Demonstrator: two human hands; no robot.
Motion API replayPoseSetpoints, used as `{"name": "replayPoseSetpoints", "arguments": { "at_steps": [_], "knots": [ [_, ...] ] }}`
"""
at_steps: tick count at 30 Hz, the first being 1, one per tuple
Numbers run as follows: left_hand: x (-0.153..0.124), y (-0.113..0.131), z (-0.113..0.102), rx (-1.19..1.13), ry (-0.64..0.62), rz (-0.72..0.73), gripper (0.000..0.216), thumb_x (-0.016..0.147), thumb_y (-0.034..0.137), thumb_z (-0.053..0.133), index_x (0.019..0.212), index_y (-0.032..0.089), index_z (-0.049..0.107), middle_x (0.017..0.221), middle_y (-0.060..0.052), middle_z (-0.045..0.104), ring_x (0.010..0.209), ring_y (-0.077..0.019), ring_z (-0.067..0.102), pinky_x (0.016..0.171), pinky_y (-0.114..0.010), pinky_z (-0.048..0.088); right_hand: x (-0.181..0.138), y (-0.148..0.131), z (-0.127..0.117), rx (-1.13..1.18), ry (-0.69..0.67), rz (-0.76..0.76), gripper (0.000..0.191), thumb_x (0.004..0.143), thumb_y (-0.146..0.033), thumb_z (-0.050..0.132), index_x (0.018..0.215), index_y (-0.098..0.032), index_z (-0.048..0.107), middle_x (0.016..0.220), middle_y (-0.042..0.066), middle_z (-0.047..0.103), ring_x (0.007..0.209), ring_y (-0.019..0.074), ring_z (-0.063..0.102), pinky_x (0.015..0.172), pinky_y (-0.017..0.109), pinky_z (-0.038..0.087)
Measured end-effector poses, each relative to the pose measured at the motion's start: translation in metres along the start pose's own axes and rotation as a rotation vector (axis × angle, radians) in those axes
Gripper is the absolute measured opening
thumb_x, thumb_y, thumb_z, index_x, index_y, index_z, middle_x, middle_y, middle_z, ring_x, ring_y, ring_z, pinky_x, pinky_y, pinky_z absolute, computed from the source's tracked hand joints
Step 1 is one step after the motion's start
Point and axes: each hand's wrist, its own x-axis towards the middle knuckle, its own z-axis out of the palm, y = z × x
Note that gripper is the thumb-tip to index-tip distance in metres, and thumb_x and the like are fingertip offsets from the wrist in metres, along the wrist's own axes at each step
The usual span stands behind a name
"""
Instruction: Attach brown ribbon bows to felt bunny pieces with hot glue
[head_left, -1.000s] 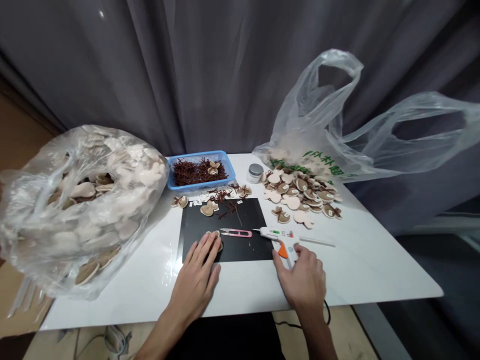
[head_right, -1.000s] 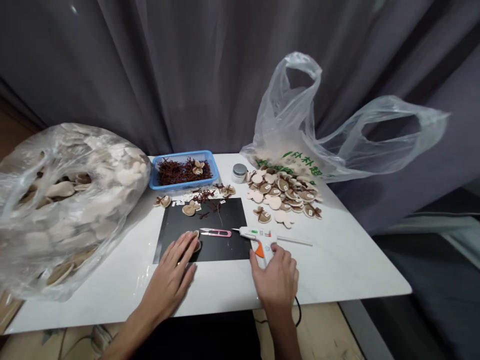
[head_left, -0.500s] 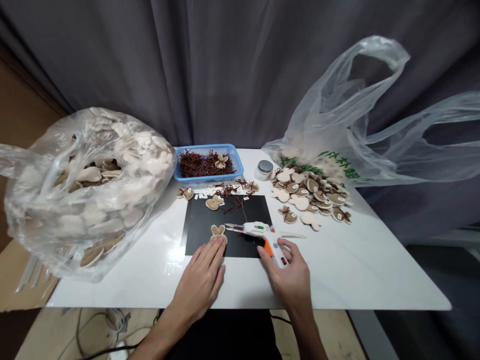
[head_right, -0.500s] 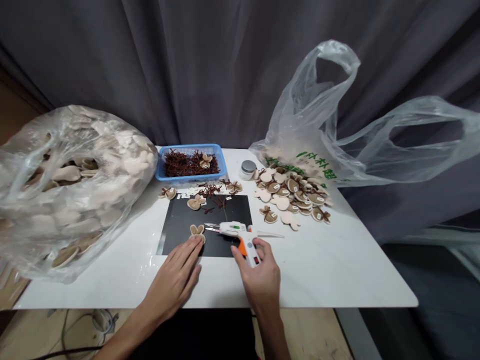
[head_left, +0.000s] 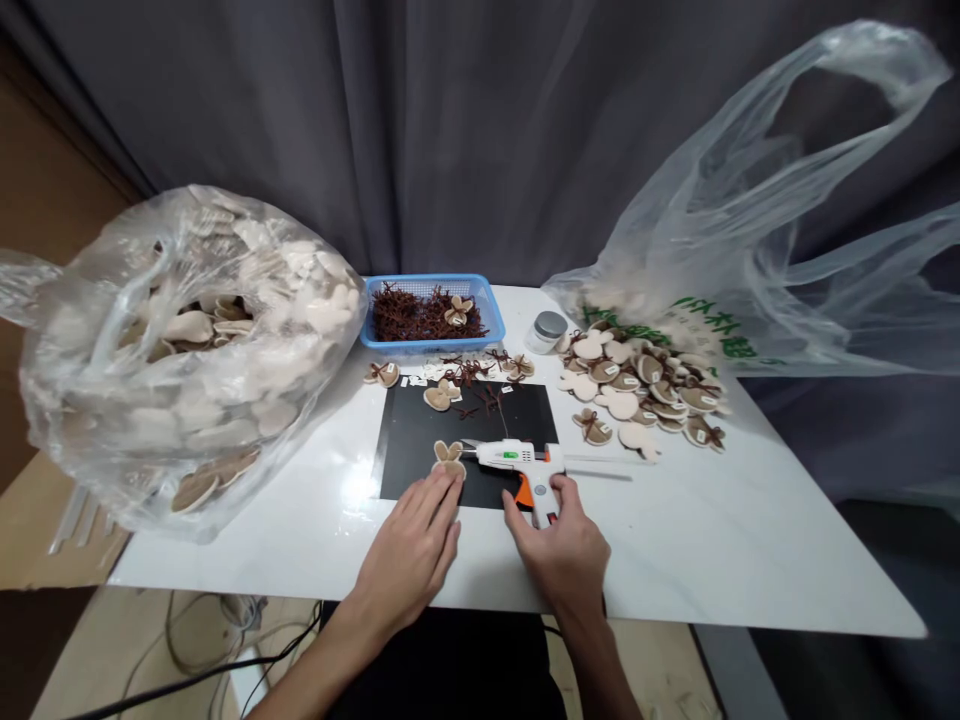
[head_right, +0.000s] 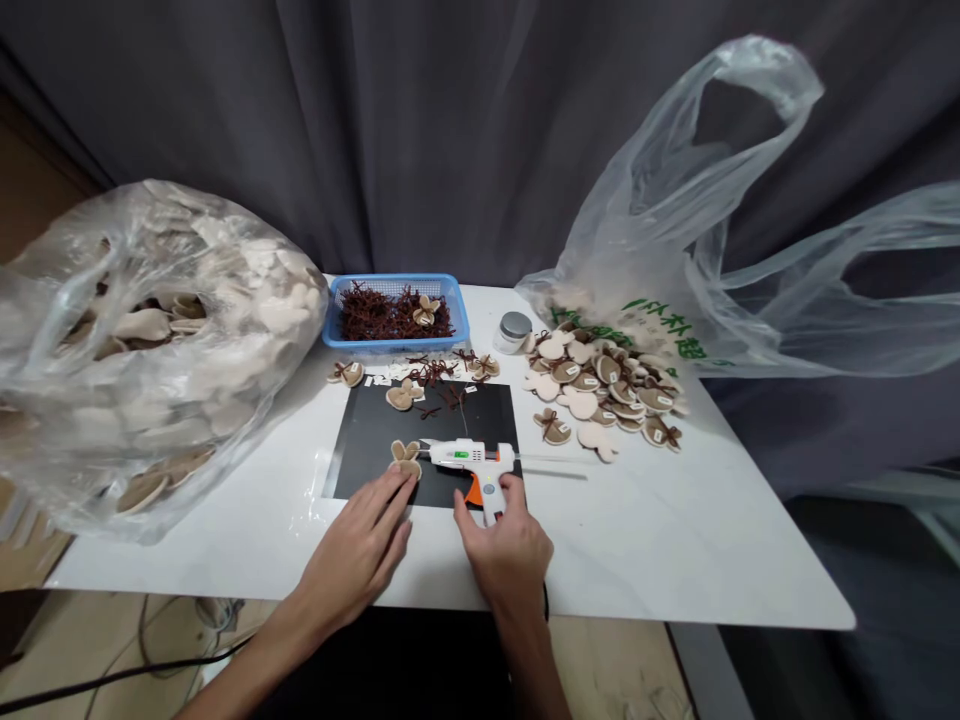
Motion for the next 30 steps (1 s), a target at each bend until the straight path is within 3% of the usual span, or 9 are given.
{"name": "replayPoseSetpoints", "arguments": {
  "at_steps": [9,17,30],
  "knots": [
    [0.003,-0.001,0.001,-0.016,-0.001,0.011,0.06,0.109,0.02,0.048,0.168,0.013,0.035,0.159,-0.015,0.06,0.148,-0.0285,0.057,0.118,-0.046,0.052,-0.002,0.011,0.01,-0.177,0.088,-0.142,0.059,0.079,-0.055,0.068,0.121,-0.014,0.074,0.065,0.006,0.071,0.061,0.0264,0.066,0.061,0.029,0.035],
    [0.002,-0.001,0.001,-0.038,-0.007,-0.005,0.063,0.109,0.018,0.046,0.17,0.016,0.03,0.159,-0.015,0.06,0.149,-0.0277,0.056,0.119,-0.047,0.052,-0.004,0.019,0.014,-0.212,0.131,-0.244,0.052,0.085,-0.051,0.066,0.121,-0.015,0.075,0.07,0.007,0.073,0.062,0.0242,0.065,0.061,0.029,0.033],
    [0.001,0.0,0.0,-0.058,-0.032,-0.022,0.06,0.11,0.019,0.046,0.169,0.018,0.033,0.161,-0.014,0.058,0.151,-0.0286,0.054,0.12,-0.048,0.051,-0.004,0.02,0.012,-0.157,0.109,-0.249,0.049,0.084,-0.049,0.065,0.119,-0.016,0.075,0.071,0.007,0.074,0.063,0.0243,0.066,0.062,0.028,0.035]
  ]
}}
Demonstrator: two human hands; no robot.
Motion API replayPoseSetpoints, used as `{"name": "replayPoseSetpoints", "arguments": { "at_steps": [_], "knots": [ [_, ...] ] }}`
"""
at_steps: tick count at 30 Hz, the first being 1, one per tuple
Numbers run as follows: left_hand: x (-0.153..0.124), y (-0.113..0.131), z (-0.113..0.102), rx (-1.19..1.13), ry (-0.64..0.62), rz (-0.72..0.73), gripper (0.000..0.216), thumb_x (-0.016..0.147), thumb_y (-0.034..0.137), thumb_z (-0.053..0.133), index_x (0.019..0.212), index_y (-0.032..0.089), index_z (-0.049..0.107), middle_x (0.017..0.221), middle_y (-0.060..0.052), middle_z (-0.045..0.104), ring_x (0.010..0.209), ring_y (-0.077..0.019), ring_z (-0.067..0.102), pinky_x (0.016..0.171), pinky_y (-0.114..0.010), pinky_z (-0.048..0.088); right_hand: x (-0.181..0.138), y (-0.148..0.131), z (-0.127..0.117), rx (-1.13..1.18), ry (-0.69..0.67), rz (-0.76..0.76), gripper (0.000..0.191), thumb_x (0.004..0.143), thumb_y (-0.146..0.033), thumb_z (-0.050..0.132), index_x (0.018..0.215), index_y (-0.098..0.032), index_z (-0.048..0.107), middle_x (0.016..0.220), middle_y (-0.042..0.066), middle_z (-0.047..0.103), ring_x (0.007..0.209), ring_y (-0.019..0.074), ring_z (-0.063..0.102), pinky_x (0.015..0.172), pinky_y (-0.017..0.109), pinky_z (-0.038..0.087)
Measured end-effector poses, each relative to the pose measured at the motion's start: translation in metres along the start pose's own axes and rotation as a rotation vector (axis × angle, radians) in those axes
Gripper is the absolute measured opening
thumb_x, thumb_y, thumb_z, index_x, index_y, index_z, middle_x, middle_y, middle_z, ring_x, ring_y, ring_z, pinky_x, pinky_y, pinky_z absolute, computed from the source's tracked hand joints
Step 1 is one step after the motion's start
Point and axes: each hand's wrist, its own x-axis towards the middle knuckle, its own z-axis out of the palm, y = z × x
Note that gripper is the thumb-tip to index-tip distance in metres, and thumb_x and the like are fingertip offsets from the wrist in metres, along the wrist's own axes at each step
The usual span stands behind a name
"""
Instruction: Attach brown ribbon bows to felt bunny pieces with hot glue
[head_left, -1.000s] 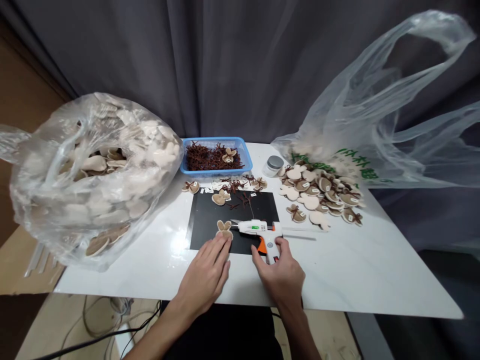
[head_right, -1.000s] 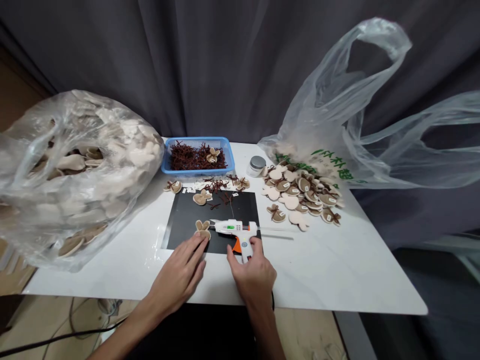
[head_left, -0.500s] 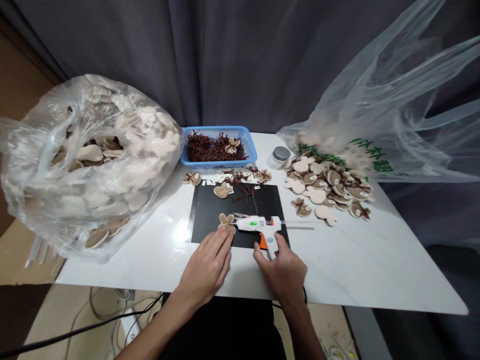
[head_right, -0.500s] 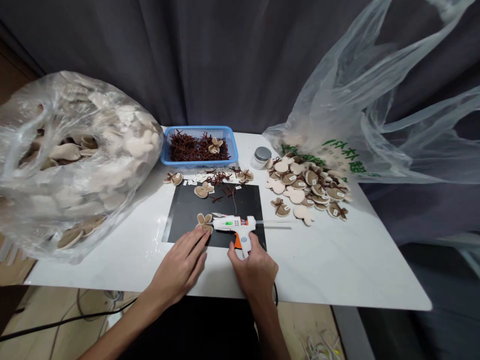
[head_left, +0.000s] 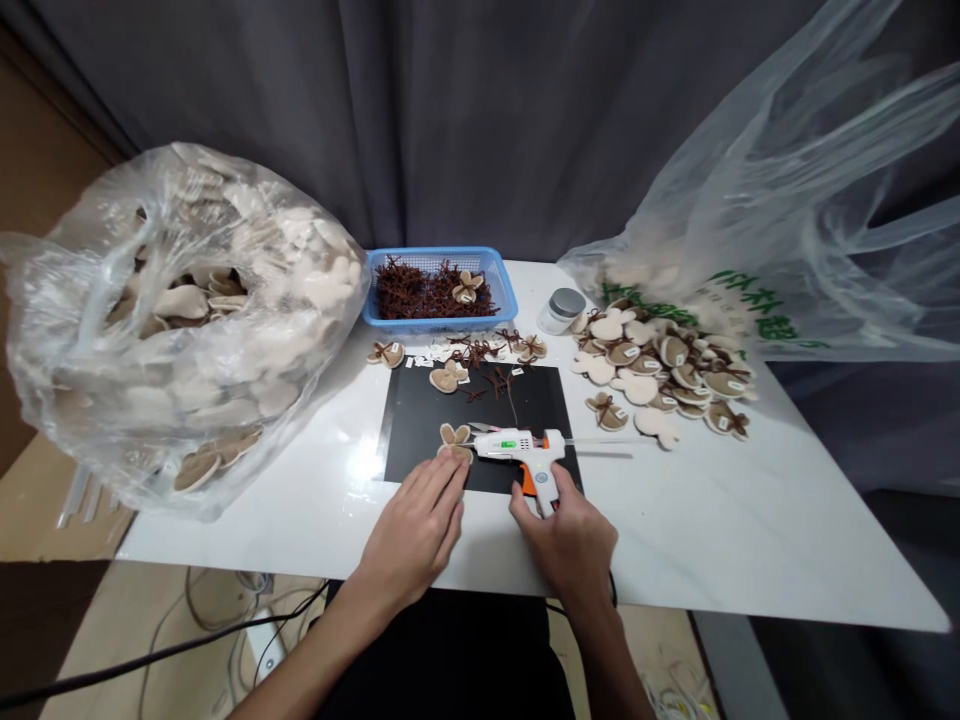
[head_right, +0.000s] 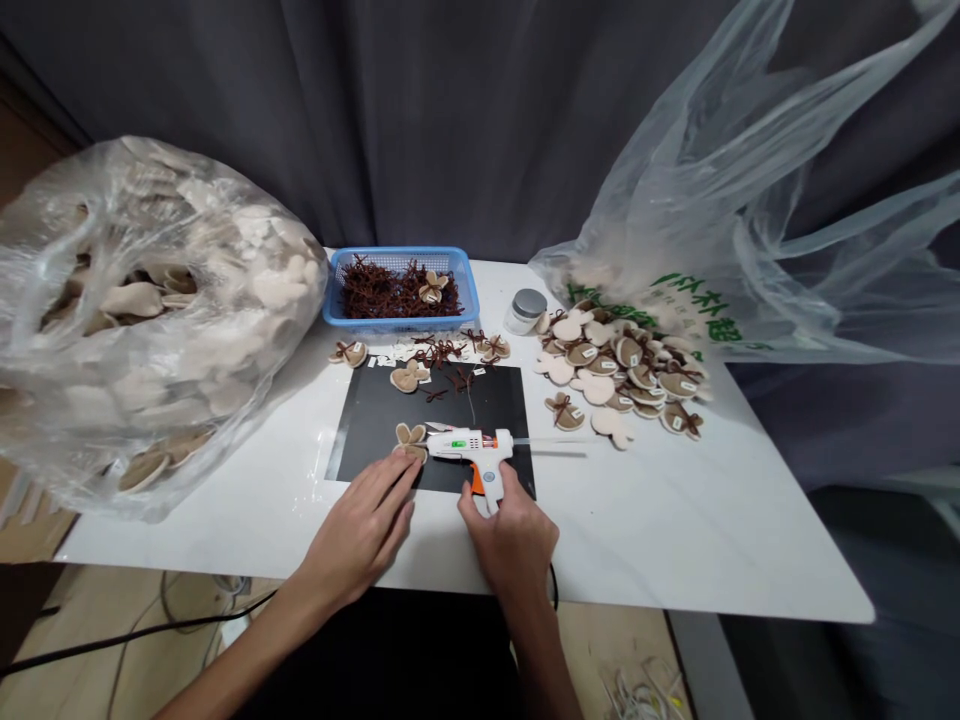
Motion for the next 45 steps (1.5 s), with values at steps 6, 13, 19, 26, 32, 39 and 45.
{"name": "replayPoseSetpoints", "arguments": {
  "at_steps": [6,13,19,26,32,39,45],
  "knots": [
    [0.0,-0.001,0.002,0.016,-0.001,0.011,0.065,0.109,0.017,0.045,0.171,0.018,0.027,0.162,-0.014,0.057,0.151,-0.0281,0.054,0.12,-0.049,0.051,0.0,0.002,0.001,0.023,0.006,-0.01,0.047,0.085,-0.047,0.063,0.119,-0.016,0.074,0.071,0.005,0.073,0.062,0.0232,0.066,0.062,0.028,0.035],
    [-0.001,-0.001,0.002,0.013,-0.004,0.003,0.067,0.109,0.018,0.044,0.173,0.019,0.024,0.162,-0.014,0.057,0.151,-0.0281,0.054,0.12,-0.049,0.051,-0.001,0.005,0.002,0.019,-0.004,-0.035,0.047,0.087,-0.047,0.061,0.12,-0.016,0.074,0.075,0.007,0.075,0.064,0.0231,0.066,0.063,0.028,0.037],
    [-0.002,-0.002,0.003,0.026,-0.001,0.013,0.066,0.109,0.018,0.044,0.172,0.019,0.025,0.161,-0.014,0.058,0.15,-0.028,0.054,0.12,-0.049,0.05,-0.003,0.007,0.003,0.002,0.011,-0.05,0.048,0.088,-0.048,0.06,0.12,-0.015,0.075,0.075,0.007,0.074,0.064,0.0234,0.065,0.062,0.028,0.037],
    [-0.002,-0.001,0.002,0.034,-0.013,0.003,0.067,0.11,0.018,0.043,0.173,0.02,0.022,0.162,-0.013,0.057,0.152,-0.0275,0.053,0.121,-0.048,0.048,-0.007,0.001,0.0,-0.033,0.059,-0.068,0.043,0.091,-0.049,0.059,0.115,-0.017,0.076,0.077,0.007,0.075,0.064,0.0216,0.063,0.062,0.028,0.035],
    [-0.001,0.0,0.003,0.044,-0.003,-0.003,0.065,0.11,0.018,0.043,0.172,0.02,0.025,0.163,-0.013,0.056,0.152,-0.0279,0.053,0.12,-0.048,0.048,-0.008,-0.007,-0.01,-0.119,0.159,-0.161,0.031,0.099,-0.045,0.056,0.084,-0.022,0.07,0.068,0.002,0.067,0.063,0.0183,0.058,0.06,0.028,0.03],
    [-0.001,-0.001,0.002,0.046,-0.018,-0.002,0.062,0.11,0.019,0.042,0.171,0.019,0.028,0.162,-0.013,0.057,0.151,-0.0286,0.054,0.121,-0.049,0.047,-0.012,0.006,-0.007,-0.118,0.313,-0.361,0.025,0.103,-0.037,0.063,0.09,-0.021,0.077,0.069,0.002,0.07,0.067,0.0198,0.063,0.069,0.03,0.043],
    [-0.001,-0.001,0.002,0.035,-0.014,0.0,0.061,0.11,0.019,0.043,0.17,0.018,0.032,0.161,-0.013,0.058,0.151,-0.0288,0.054,0.121,-0.048,0.047,-0.012,0.004,-0.009,-0.147,0.342,-0.327,0.022,0.099,-0.042,0.068,0.094,-0.023,0.078,0.082,0.004,0.078,0.074,0.0214,0.068,0.073,0.031,0.047]
  ]
}}
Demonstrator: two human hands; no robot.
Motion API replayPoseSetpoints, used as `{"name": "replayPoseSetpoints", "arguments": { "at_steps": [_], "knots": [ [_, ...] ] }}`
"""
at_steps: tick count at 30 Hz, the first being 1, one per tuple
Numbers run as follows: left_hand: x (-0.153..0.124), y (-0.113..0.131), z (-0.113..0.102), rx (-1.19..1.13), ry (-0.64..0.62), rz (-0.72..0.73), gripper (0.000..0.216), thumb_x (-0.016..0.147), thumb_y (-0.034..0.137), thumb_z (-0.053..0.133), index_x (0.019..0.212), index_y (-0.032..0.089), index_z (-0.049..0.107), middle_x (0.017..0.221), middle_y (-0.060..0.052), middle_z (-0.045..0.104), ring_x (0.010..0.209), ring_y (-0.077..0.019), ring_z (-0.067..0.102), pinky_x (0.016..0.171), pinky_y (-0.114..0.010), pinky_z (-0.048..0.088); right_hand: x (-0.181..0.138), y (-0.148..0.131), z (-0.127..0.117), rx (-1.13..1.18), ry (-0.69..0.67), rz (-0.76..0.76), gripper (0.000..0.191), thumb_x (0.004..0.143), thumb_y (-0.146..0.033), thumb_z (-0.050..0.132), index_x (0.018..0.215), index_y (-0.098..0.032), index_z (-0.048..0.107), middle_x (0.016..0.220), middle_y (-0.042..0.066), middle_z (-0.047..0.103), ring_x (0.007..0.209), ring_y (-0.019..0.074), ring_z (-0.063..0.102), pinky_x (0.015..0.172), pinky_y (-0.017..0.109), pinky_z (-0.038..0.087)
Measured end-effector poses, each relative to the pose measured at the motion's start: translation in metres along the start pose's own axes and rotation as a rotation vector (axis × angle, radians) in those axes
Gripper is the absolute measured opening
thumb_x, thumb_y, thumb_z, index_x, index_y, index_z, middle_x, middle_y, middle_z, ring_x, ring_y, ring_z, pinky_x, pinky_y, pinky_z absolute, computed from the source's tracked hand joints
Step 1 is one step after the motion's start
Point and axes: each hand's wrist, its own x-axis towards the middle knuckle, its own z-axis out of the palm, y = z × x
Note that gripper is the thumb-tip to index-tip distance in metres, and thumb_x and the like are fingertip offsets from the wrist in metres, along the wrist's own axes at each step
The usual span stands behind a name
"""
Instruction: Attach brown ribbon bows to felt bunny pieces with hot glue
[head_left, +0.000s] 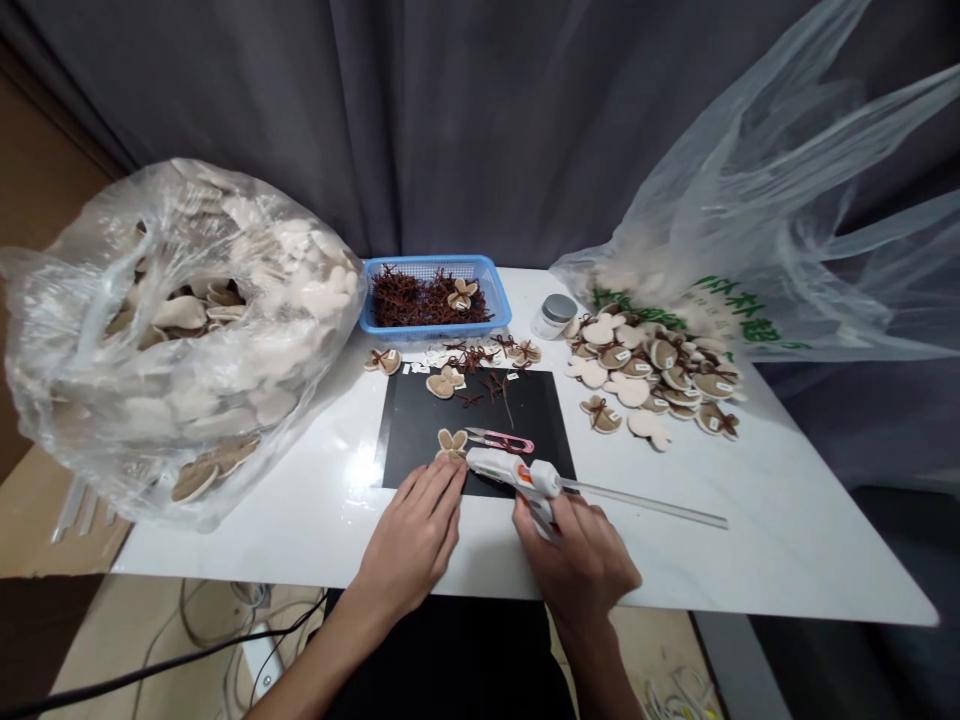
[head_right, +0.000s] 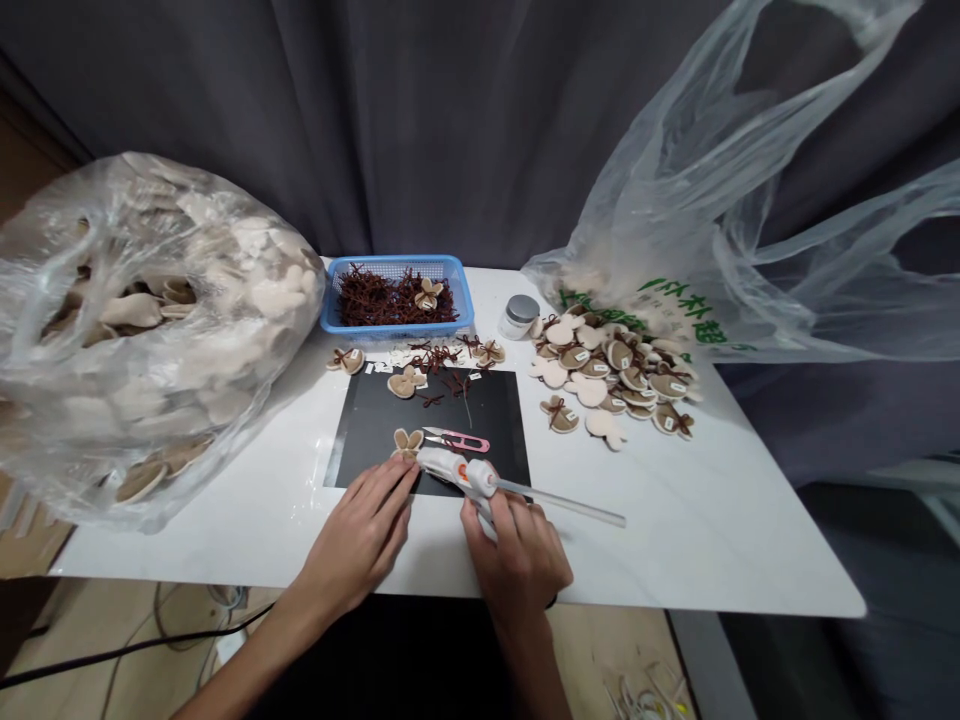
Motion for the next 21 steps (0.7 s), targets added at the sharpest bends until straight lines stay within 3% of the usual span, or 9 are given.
{"name": "replayPoseSetpoints", "arguments": {
  "at_steps": [5,8,11,15,18,21],
  "knots": [
    [-0.001,-0.001,0.001,0.034,0.0,0.007,0.065,0.108,0.018,0.045,0.171,0.018,0.028,0.164,-0.012,0.055,0.151,-0.0283,0.053,0.123,-0.047,0.045,0.01,-0.01,-0.001,-0.032,0.008,0.086,0.026,0.099,-0.042,0.066,0.102,-0.02,0.078,0.076,0.003,0.073,0.068,0.0204,0.066,0.063,0.03,0.04],
    [-0.001,-0.002,0.0,0.045,0.009,0.01,0.066,0.108,0.018,0.045,0.171,0.019,0.026,0.163,-0.012,0.056,0.15,-0.0285,0.054,0.122,-0.047,0.045,0.014,-0.01,0.001,0.07,-0.009,0.264,0.045,0.096,-0.056,0.064,0.114,-0.016,0.077,0.084,0.008,0.078,0.07,0.0239,0.069,0.065,0.031,0.043],
    [-0.001,-0.002,-0.001,0.051,0.021,0.01,0.066,0.107,0.017,0.047,0.171,0.019,0.028,0.162,-0.012,0.057,0.149,-0.029,0.056,0.121,-0.046,0.046,0.02,-0.002,0.0,0.185,-0.123,0.513,0.068,0.086,-0.077,0.063,0.117,-0.017,0.076,0.089,0.012,0.08,0.073,0.029,0.07,0.067,0.034,0.046],
    [-0.002,-0.005,0.0,0.071,0.07,0.023,0.067,0.106,0.015,0.048,0.171,0.018,0.03,0.161,-0.011,0.059,0.148,-0.029,0.057,0.12,-0.045,0.046,0.029,0.014,-0.002,0.193,-0.338,0.73,0.075,0.08,-0.089,0.057,0.111,-0.023,0.073,0.087,0.012,0.077,0.077,0.033,0.069,0.068,0.037,0.046],
    [-0.003,-0.011,0.002,0.101,0.122,0.052,0.069,0.105,0.014,0.05,0.171,0.018,0.031,0.162,-0.009,0.058,0.148,-0.0277,0.057,0.118,-0.043,0.047,0.03,0.027,0.004,0.116,-0.317,0.714,0.08,0.084,-0.093,0.048,0.113,-0.021,0.071,0.099,0.017,0.076,0.091,0.0372,0.069,0.072,0.04,0.047],
    [-0.002,-0.017,0.006,0.136,0.181,0.077,0.069,0.105,0.018,0.05,0.171,0.02,0.032,0.16,-0.007,0.06,0.143,-0.0258,0.061,0.114,-0.04,0.05,0.027,0.037,0.018,0.075,-0.216,0.583,0.086,0.089,-0.096,0.033,0.107,-0.019,0.069,0.113,0.022,0.072,0.108,0.0413,0.065,0.076,0.044,0.048]
  ]
}}
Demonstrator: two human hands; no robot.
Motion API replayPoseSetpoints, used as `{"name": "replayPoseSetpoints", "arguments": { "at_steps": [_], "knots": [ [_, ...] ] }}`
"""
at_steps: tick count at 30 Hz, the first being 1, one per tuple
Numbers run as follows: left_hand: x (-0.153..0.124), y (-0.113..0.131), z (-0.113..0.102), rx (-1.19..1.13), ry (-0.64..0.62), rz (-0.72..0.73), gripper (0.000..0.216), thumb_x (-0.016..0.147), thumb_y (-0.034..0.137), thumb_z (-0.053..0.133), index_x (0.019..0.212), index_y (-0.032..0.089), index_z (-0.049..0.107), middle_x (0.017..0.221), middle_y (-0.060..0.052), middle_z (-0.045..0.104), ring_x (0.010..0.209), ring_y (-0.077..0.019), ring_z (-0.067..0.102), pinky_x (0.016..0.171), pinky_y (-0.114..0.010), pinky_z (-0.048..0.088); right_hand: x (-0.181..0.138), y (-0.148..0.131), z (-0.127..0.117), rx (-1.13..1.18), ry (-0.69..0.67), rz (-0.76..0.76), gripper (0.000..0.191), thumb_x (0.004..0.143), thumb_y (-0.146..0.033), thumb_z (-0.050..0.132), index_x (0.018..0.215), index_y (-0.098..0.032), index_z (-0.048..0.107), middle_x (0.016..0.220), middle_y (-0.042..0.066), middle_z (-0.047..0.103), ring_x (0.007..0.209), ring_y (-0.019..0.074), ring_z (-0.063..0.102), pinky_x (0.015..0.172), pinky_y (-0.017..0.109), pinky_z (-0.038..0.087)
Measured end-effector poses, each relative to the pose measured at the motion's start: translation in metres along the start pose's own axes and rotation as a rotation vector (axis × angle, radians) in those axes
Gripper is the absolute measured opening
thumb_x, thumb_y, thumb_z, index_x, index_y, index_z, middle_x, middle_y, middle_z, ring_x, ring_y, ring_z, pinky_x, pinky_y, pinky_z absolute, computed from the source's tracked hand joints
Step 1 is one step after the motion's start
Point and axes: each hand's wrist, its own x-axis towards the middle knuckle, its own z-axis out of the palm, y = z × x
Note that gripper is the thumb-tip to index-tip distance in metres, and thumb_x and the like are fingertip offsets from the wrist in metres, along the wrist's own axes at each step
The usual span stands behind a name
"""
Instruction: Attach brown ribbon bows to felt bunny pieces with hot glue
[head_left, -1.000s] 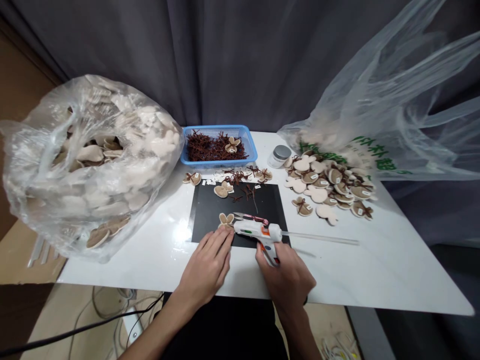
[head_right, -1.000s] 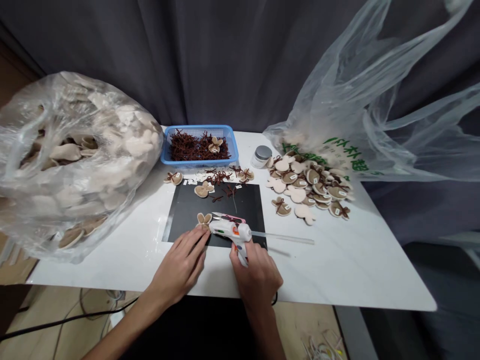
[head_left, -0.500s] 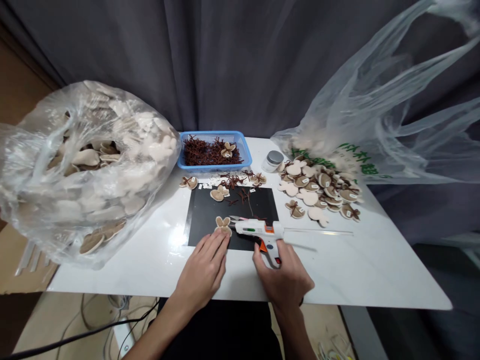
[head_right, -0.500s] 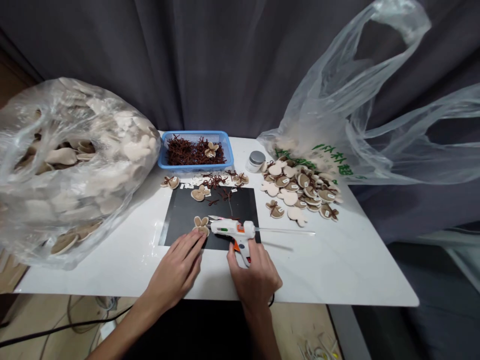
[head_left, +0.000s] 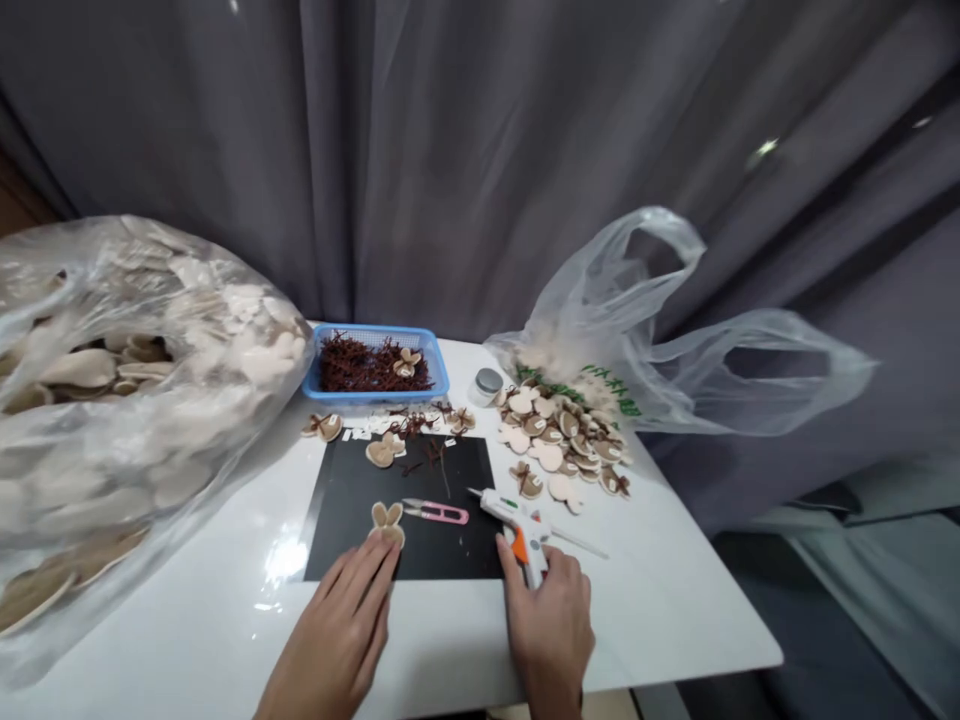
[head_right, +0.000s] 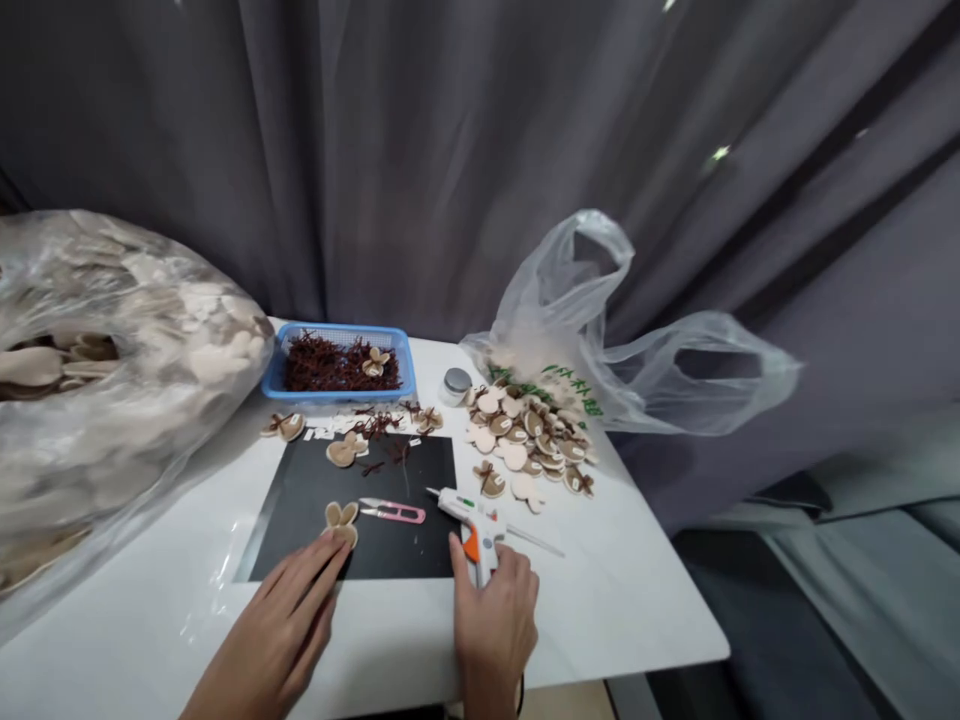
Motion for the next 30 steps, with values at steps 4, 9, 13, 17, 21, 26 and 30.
{"name": "replayPoseSetpoints", "arguments": {
  "at_steps": [4,9,13,17,21,26,30],
  "knots": [
    [0.003,-0.005,0.004,0.074,0.085,0.035,0.065,0.106,0.022,0.049,0.17,0.021,0.036,0.156,-0.005,0.064,0.138,-0.0239,0.064,0.11,-0.038,0.052,0.001,0.009,0.014,0.017,0.111,-0.13,0.081,0.093,-0.092,0.035,0.104,-0.019,0.067,0.107,0.02,0.068,0.1,0.0397,0.063,0.08,0.046,0.047],
    [0.007,-0.01,0.007,0.086,0.138,0.068,0.063,0.107,0.028,0.046,0.169,0.024,0.038,0.159,-0.003,0.061,0.138,-0.0227,0.063,0.11,-0.036,0.05,-0.002,0.014,0.018,0.124,0.179,-0.21,0.062,0.1,-0.08,0.045,0.11,-0.021,0.06,0.105,0.016,0.063,0.097,0.0367,0.06,0.084,0.044,0.045],
    [0.008,-0.014,0.011,0.086,0.181,0.092,0.064,0.106,0.028,0.045,0.17,0.026,0.037,0.158,-0.001,0.063,0.136,-0.0216,0.065,0.108,-0.034,0.05,0.004,0.014,0.014,0.252,0.168,-0.164,0.047,0.101,-0.072,0.053,0.108,-0.025,0.053,0.106,0.012,0.061,0.099,0.0347,0.058,0.084,0.041,0.044],
    [0.009,-0.015,0.012,0.082,0.198,0.092,0.064,0.107,0.03,0.044,0.17,0.025,0.037,0.154,-0.002,0.066,0.131,-0.0232,0.068,0.105,-0.036,0.052,0.033,0.013,0.002,0.292,0.149,-0.132,0.039,0.103,-0.064,0.054,0.107,-0.025,0.055,0.108,0.012,0.062,0.104,0.0344,0.055,0.091,0.042,0.042],
    [0.01,-0.018,0.016,0.013,0.188,0.081,0.065,0.108,0.034,0.045,0.171,0.027,0.033,0.155,-0.002,0.065,0.132,-0.0255,0.067,0.104,-0.039,0.055,0.085,0.015,-0.014,0.301,0.153,-0.176,0.037,0.101,-0.057,0.051,0.108,-0.023,0.063,0.114,0.016,0.067,0.106,0.0352,0.055,0.096,0.047,0.043],
    [0.008,-0.012,0.015,-0.046,0.119,0.035,0.069,0.107,0.026,0.047,0.173,0.025,0.027,0.159,-0.005,0.061,0.14,-0.0277,0.063,0.109,-0.043,0.056,0.115,0.01,-0.035,0.368,0.115,-0.21,0.04,0.092,-0.056,0.056,0.096,-0.019,0.071,0.104,0.018,0.073,0.104,0.0353,0.062,0.097,0.05,0.046],
    [0.004,0.002,0.002,-0.097,-0.005,-0.014,0.073,0.104,0.016,0.05,0.173,0.023,0.026,0.16,-0.008,0.06,0.145,-0.0283,0.059,0.116,-0.045,0.053,0.087,-0.014,-0.037,0.537,0.086,-0.19,0.038,0.094,-0.053,0.06,0.099,-0.018,0.074,0.104,0.014,0.077,0.098,0.0303,0.068,0.086,0.041,0.05]
  ]
}}
